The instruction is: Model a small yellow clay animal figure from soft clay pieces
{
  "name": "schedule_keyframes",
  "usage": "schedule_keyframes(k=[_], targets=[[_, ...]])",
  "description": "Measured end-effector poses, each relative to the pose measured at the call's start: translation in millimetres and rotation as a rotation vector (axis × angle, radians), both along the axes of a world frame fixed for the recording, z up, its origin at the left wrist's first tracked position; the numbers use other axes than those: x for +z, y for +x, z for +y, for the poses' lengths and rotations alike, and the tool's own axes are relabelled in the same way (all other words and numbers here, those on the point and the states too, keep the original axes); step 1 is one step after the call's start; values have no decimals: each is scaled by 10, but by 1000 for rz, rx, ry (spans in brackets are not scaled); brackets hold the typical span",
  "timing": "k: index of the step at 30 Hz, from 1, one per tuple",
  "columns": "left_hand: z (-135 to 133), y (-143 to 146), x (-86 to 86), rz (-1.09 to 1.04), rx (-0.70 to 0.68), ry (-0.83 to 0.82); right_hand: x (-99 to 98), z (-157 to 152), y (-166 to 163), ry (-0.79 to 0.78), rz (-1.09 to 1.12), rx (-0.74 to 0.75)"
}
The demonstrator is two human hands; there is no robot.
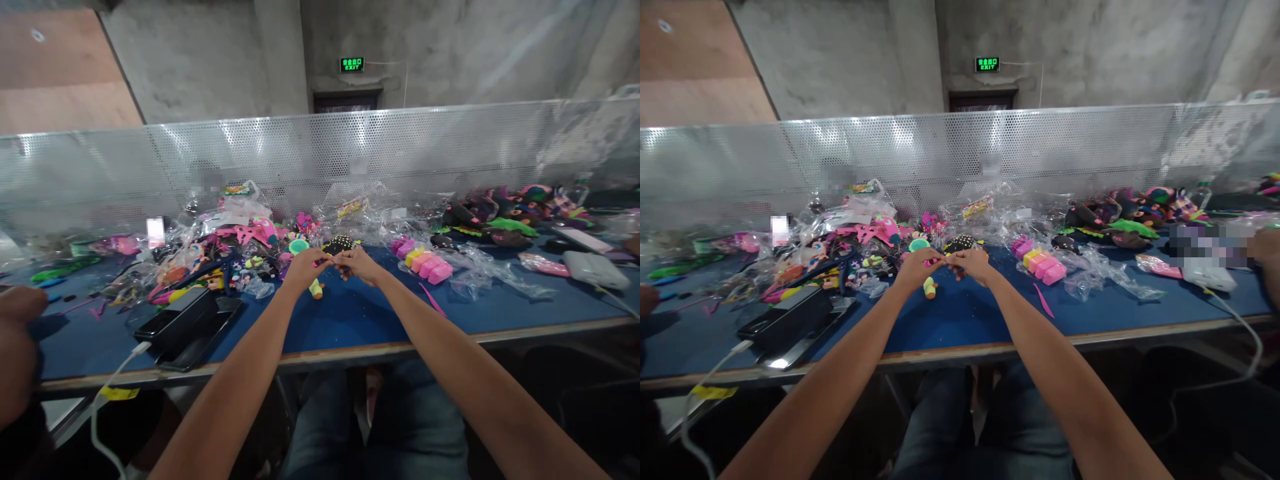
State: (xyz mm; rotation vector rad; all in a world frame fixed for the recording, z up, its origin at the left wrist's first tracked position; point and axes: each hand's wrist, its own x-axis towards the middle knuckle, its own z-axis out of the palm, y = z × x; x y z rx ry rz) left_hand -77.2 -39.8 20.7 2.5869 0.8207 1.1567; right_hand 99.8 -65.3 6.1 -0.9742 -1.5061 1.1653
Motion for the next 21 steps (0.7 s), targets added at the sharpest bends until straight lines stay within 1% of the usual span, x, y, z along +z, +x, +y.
schedule_keyframes(k=[2, 3, 5, 6, 7, 8, 10, 11, 14, 17, 19, 21], targets=[[-9, 3, -11, -66, 8, -25, 20, 31, 50, 31, 73, -15], [1, -3, -24, -106, 26, -47, 32, 56, 98, 70, 124, -60], [53, -30, -61, -194, 77, -114, 44, 116, 229, 170, 191, -240], [90, -50, -84, -239, 97, -151, 37, 148, 300, 201, 133, -342], [130, -72, -107, -281, 110, -185, 19, 179, 366, 219, -2, -436], [169, -92, -129, -307, 116, -209, -10, 206, 421, 222, -188, -493], [230, -122, -163, -324, 110, -235, -91, 248, 480, 206, -528, -523], [248, -130, -174, -325, 96, -238, -134, 261, 486, 186, -655, -513], [258, -134, -185, -329, 47, -210, -224, 270, 445, 127, -857, -487], [245, -131, -181, -327, 43, -187, -224, 243, 402, 145, -907, -512], [238, -133, -177, -337, 58, -215, -197, 219, 389, 202, -864, -566], [228, -137, -171, -355, 73, -247, -176, 203, 375, 269, -776, -593]])
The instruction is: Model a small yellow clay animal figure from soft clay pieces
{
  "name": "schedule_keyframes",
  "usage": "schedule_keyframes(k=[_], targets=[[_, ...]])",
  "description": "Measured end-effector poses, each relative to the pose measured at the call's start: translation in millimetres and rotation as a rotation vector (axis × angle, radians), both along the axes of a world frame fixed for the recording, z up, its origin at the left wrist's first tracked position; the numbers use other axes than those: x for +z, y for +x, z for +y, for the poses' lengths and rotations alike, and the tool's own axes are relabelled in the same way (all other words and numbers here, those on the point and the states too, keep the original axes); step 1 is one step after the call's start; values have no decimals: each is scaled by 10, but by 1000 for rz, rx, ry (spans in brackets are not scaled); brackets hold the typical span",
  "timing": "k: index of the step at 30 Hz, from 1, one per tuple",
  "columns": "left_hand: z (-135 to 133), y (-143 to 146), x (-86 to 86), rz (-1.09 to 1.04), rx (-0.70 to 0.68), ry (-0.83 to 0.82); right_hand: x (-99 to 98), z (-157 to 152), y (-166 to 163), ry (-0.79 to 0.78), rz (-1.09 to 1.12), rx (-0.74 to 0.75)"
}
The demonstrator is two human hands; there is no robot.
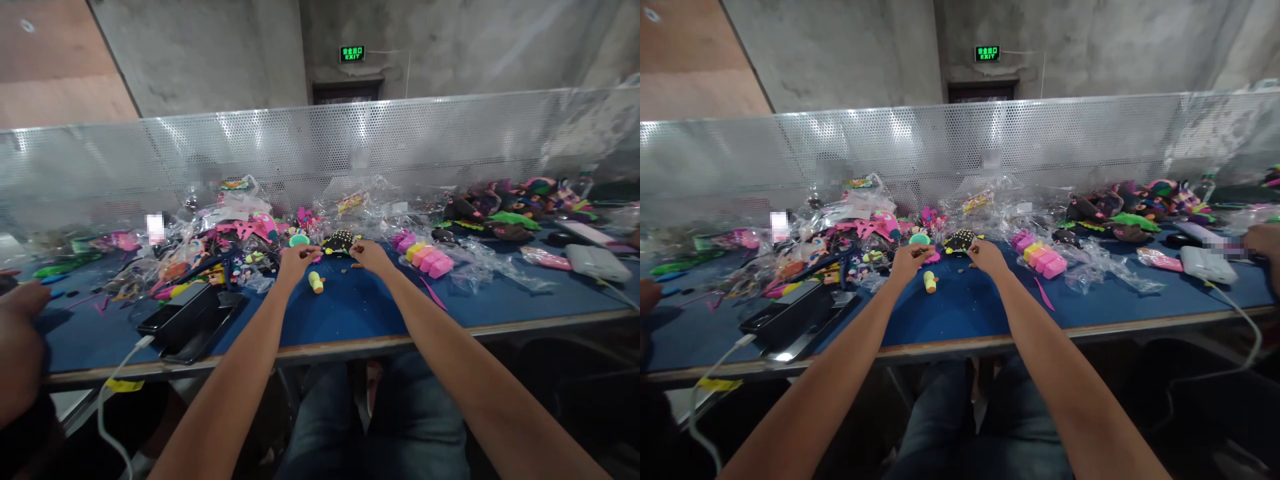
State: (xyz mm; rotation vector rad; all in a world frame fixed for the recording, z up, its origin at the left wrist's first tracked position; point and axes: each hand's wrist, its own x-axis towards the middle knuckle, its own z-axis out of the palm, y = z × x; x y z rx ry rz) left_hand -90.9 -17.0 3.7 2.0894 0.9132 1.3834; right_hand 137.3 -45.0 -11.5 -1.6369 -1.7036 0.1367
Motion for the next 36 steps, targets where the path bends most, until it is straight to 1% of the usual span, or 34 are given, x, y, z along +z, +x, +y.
schedule_keyframes(k=[3, 6, 12, 15, 19, 21, 24, 26, 28, 31, 33, 36], targets=[[-24, -1, 13, -23, 6, -20, -1, -6, -37, 39, 120, 91], [-40, 5, 16, -45, 7, -23, -17, -2, -80, 67, 186, 160], [7, -4, -21, -91, -15, -10, -1, -14, -128, 191, 164, 182], [23, -19, -25, -60, 11, -31, -5, -38, -148, 198, 149, 188], [5, -24, 6, 20, 25, 6, -11, -58, -191, 191, 158, 220], [-14, -26, 23, 53, 14, 16, 41, -28, -237, 213, 223, 239], [-39, -40, 33, 67, 8, 23, 202, 81, -354, 246, 408, 252], [-49, -54, 27, 44, 16, 15, 298, 158, -455, 276, 454, 277], [-48, -66, 12, 5, 18, -9, 319, 202, -546, 333, 383, 299], [-33, -68, -10, -39, 5, 0, 195, 185, -607, 387, 222, 272], [-24, -60, -15, -60, 1, 5, 85, 144, -584, 362, 150, 248], [-30, -51, 3, -115, 10, -81, 10, 88, -507, 291, 112, 194]])
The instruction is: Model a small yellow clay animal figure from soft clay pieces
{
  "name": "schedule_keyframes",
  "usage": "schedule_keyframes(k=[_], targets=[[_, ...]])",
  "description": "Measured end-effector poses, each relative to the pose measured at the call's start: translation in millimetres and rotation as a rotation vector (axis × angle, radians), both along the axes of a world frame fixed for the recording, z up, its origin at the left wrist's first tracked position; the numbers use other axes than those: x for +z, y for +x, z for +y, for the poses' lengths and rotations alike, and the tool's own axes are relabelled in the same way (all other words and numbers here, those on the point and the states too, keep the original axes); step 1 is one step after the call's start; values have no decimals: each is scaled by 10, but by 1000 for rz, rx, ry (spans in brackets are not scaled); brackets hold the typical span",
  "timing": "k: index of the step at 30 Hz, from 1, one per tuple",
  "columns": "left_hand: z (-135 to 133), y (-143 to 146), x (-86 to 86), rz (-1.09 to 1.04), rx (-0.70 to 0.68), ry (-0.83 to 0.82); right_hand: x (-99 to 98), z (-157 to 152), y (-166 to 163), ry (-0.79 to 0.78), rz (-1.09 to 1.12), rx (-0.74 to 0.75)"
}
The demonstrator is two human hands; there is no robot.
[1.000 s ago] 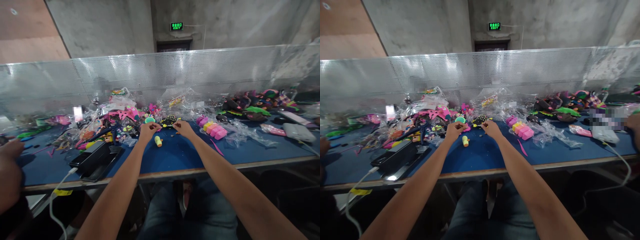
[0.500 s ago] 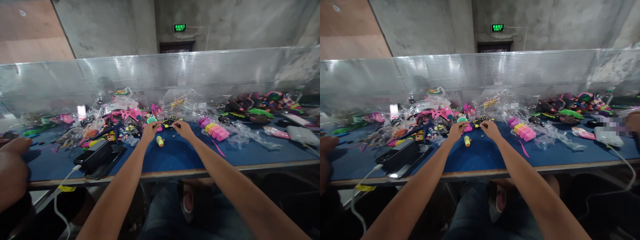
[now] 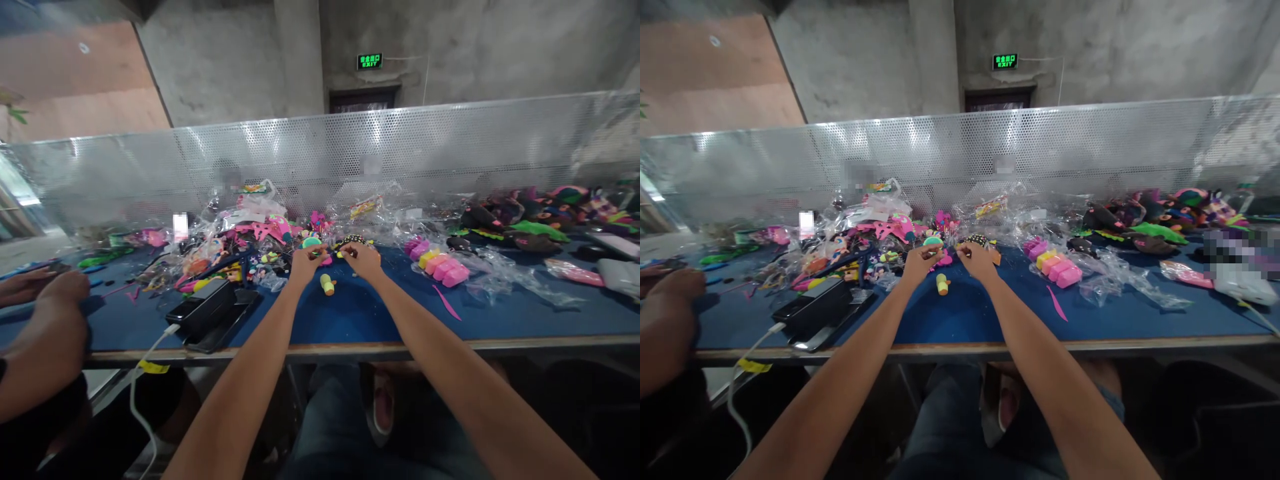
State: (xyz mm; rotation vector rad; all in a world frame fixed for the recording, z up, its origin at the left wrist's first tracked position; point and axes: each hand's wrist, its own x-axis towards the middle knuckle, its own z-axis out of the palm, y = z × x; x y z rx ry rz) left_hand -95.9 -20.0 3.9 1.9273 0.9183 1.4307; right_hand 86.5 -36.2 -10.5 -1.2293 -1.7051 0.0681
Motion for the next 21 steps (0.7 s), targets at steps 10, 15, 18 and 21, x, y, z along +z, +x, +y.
schedule_keyframes(k=[10, 15, 18, 21], targets=[[8, 3, 15, -133, -104, -142, 120, -109, -92, 31, 68, 196], [-31, 24, 42, -169, -165, -231, 155, -150, -102, 73, 70, 257], [-83, 31, 63, -96, -237, -278, 167, -157, -93, 78, 57, 260], [-115, 30, 75, -61, -284, -319, 175, -158, -95, 89, 37, 284]])
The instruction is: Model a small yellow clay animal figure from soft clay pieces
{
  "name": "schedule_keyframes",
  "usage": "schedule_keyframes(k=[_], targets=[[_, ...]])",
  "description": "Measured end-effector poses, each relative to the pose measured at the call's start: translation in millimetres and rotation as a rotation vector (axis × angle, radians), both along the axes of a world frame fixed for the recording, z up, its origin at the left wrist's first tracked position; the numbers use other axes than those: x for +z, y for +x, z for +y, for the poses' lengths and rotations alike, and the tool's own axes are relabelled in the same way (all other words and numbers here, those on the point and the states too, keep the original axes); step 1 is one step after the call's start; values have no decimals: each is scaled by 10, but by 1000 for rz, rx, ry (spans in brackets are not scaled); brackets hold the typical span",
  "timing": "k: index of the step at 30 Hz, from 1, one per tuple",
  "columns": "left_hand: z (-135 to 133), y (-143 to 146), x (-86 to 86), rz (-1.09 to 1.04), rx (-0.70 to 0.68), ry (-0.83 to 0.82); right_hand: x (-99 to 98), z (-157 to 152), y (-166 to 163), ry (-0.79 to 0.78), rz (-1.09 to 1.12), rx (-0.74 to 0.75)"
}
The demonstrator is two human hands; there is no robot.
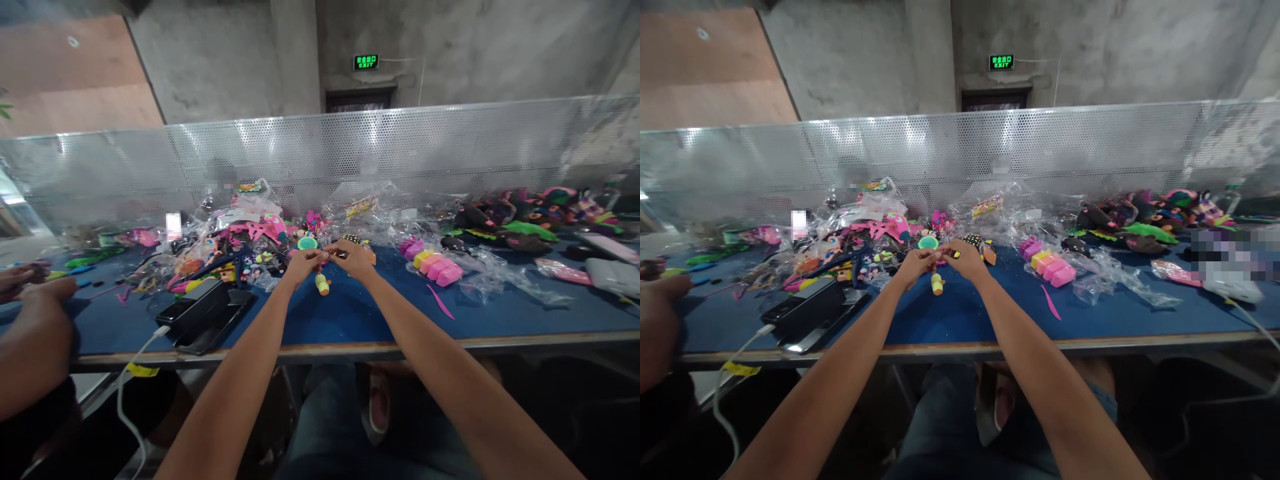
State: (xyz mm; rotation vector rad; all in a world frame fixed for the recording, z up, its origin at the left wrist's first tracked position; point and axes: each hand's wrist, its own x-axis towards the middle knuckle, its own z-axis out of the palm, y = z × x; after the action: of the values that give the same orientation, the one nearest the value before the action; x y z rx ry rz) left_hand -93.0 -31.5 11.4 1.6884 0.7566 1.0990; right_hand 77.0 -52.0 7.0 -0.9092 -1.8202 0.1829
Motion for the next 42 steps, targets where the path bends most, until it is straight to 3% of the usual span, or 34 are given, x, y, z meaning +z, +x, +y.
schedule_keyframes(k=[5, 20, 27, 35, 42], targets=[[-15, -7, 13, -20, -30, -16, 18, -10, -8, 56, -37, 9], [-8, -7, 8, -74, -34, -48, 26, -48, -6, 139, -263, -254], [3, -6, 6, -25, 12, -8, 50, -73, -42, 135, -274, -192], [-9, 10, 8, 24, -50, -2, 29, -43, -22, 110, -264, -206], [39, -9, -12, -16, 59, 53, 23, -50, -28, 89, -194, -136]])
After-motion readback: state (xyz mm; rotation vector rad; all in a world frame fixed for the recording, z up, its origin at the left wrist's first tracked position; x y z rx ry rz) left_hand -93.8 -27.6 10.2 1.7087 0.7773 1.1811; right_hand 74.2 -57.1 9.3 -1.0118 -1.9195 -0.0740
